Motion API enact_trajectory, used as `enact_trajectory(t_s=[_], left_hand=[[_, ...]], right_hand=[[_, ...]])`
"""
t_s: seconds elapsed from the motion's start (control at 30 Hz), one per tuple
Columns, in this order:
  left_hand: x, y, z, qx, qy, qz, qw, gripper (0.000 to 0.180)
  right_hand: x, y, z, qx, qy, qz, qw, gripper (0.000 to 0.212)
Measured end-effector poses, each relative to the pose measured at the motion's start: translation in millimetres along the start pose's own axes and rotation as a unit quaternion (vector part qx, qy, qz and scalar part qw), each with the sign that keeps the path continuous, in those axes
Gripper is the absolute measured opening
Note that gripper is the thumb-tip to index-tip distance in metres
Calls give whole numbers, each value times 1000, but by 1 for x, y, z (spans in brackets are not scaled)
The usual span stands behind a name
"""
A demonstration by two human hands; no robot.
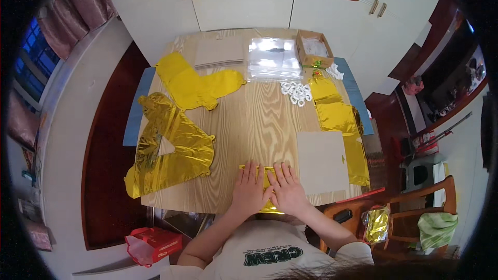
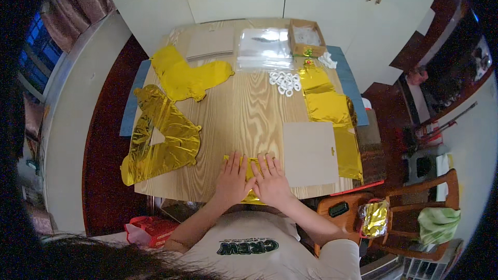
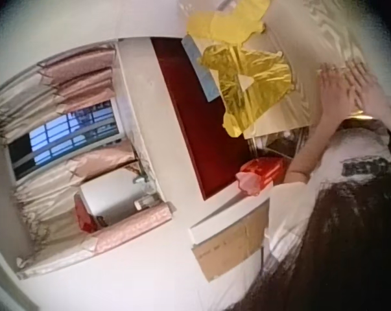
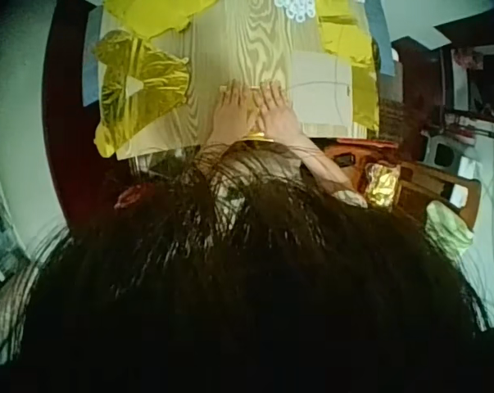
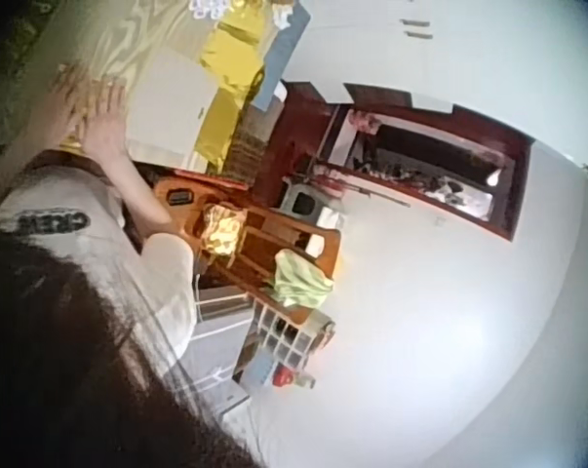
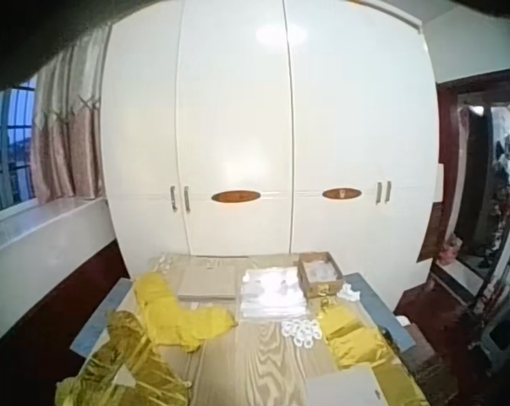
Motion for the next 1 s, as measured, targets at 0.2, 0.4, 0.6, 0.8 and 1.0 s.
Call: enact_trajectory(t_s=[0.2,0.4,0.6,0.8,1.0], left_hand=[[-10,-6,-8,-62,-40,34,997,84],[-33,-14,-25,-97,-59,54,992,91],[-39,-23,-36,-81,-35,56,995,86],[5,-34,-58,-80,44,-6,996,84],[12,-30,-70,-69,64,16,995,79]], right_hand=[[1,-8,-1,32,-2,25,999,64],[5,-7,-2,7,15,9,1000,77],[8,-2,-4,-20,20,-9,1000,81],[9,2,-4,-38,30,-5,999,82],[9,5,-5,-33,25,0,999,83]])
Point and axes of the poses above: each hand's wrist, its own z-axis towards the middle knuckle, its own y-axis out of the palm, x = y × z, the point moved 10 cm from there along z, towards the middle knuckle, and after that the axes turned 1 degree about x, right-handed, at the moved point
